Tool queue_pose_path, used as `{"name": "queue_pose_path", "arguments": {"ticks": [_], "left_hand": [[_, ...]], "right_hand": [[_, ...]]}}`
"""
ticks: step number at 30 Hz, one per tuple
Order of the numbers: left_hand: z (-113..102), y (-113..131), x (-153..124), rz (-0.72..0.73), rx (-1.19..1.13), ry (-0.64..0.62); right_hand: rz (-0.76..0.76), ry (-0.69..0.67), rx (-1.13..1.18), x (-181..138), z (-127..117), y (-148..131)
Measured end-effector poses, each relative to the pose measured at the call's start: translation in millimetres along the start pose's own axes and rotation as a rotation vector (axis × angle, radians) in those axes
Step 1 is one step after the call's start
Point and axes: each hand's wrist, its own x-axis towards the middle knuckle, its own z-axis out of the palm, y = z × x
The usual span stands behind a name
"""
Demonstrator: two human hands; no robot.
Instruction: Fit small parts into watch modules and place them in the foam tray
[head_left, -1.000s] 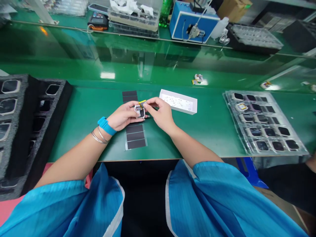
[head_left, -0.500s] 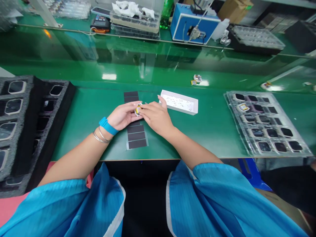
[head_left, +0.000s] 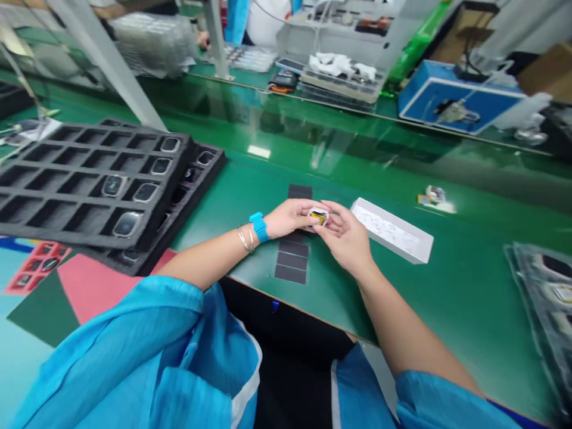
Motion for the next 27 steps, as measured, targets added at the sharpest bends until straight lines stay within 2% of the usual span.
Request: {"name": "queue_pose_path", "arguments": {"ticks": [3, 6, 8, 10, 14, 17, 19, 22, 24, 26, 27], "left_hand": [[-3, -1, 2, 0.034, 0.010, -0.025], [-4, 0, 5, 0.015, 0.008, 0.002], [-5, 9, 3, -0.022, 0.007, 0.063], [-9, 27, -7, -0.003, -0.021, 0.178], [-27, 85, -59, 0.216, -0.031, 0.400], [-54, 127, -112, 0.340, 0.309, 0.674], [-80, 148, -145, 0.325, 0.717, 0.944], [-123, 168, -181, 0.164, 1.280, 1.289], [-151, 173, -197, 0.007, 1.434, 1.386], [-173, 173, -205, -0.159, 1.463, 1.401], [-181, 171, -207, -0.231, 1.462, 1.389]], "right_hand": [[-0.028, 0.077, -0.042, -3, 7, -1], [-0.070, 0.111, -0.106, -5, 12, 1], [-0.123, 0.133, -0.171, -4, 12, 3], [-0.187, 0.172, -0.207, -4, 10, 3], [-0.244, 0.305, -0.157, -4, 5, -1], [-0.222, 0.352, -0.222, 2, -5, -12], [-0.170, 0.363, -0.377, 16, -23, -22], [-0.084, 0.388, -0.723, 54, -74, -32], [-0.020, 0.412, -0.959, 82, -116, -29], [0.113, 0.503, -1.033, 106, -154, -20], [0.127, 0.548, -1.030, 115, -168, -14]]}}
